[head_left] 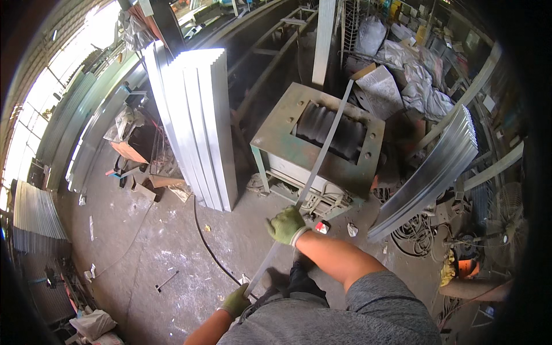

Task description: The person repeatedly picks up long, flat metal sheets and feeds them through a roller machine in a workshop. After each pass, the person stacks the processed sheets against a nearby rack. The cycle continues with multiple sheets throughout the clip.

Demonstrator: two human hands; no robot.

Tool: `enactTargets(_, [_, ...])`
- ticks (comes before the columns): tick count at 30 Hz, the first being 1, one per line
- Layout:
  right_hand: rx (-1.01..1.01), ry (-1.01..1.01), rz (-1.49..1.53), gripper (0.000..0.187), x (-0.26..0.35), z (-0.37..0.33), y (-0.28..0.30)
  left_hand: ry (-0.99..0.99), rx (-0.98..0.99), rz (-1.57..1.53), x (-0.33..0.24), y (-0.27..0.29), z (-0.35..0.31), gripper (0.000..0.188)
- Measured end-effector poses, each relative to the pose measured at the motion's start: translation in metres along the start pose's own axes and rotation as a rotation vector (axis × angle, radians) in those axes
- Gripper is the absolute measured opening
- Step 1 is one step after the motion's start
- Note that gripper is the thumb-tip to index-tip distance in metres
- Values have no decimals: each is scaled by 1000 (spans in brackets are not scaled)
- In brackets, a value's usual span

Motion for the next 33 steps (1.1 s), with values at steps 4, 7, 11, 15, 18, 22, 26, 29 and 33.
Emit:
enactTargets(4, [54,9,31,48,64,-27,-15,40,57,-83,55,-13,-40,54])
enactTargets(7, [174,-1,44,48,112,-47,-38,-38,33,-128,102,-19,-67,56])
enactTargets(11, [428,51,52,52,175,-77,-70,-13,56,-133,180,-35,-102,60])
enactTargets(15, [585,183,175,51,226,-94,-81,-33,35,-287,234,-39,-137,61])
enactTargets(18, [562,234,213,51,238,-89,-76,-7,49,-292,234,-25,-145,60])
enactTargets(22, [348,182,96,46,189,-58,-62,18,-28,-126,163,14,-121,55])
enactTargets(26, [54,161,3,27,87,-17,-33,60,-135,155,60,38,-52,40])
enactTargets(29, [18,-22,90,36,2,1,-17,-45,-150,238,-15,41,21,33])
enactTargets(33, [-399,-320,251,47,-82,-47,30,-87,-148,226,-105,41,125,33])
Point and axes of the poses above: each hand's wrist, its own z-axis towards the middle knuckle, its own y-axis out of the back of the hand, x = y × z, the point moved 9 cm from there along z, towards the middle knuckle, and after that the axes turned 5 degrees about -z, right-handed, at the moved point
